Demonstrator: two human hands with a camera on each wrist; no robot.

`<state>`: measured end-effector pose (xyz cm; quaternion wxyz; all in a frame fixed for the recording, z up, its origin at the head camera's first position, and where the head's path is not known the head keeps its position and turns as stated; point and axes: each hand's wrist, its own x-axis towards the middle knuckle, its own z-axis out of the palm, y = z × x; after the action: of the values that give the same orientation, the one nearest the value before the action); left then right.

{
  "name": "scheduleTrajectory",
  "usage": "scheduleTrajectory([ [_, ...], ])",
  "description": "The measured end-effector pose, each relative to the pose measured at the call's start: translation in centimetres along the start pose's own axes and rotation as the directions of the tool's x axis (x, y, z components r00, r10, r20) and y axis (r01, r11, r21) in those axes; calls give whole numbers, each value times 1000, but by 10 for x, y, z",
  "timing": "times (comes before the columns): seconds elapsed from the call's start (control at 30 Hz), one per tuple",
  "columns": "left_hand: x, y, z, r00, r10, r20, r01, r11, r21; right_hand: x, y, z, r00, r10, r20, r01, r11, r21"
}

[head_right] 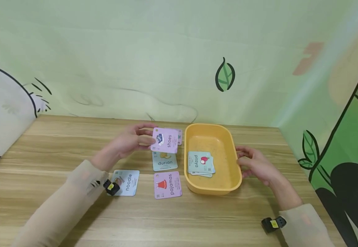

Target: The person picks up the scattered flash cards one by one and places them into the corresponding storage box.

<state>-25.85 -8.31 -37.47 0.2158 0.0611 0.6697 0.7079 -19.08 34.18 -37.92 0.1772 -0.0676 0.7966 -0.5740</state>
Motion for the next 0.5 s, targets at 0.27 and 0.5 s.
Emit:
scheduleTrajectory([
  [0.27,-4,0,35,998,10,67,-9,1000,-18,-1,-1,0,1000,-1,-4,1,1000,3],
  [0.5,-3,-2,58,998,0,62,3,999,-44,-1,-1,-1,1000,3,-8,-3,1000,7],
])
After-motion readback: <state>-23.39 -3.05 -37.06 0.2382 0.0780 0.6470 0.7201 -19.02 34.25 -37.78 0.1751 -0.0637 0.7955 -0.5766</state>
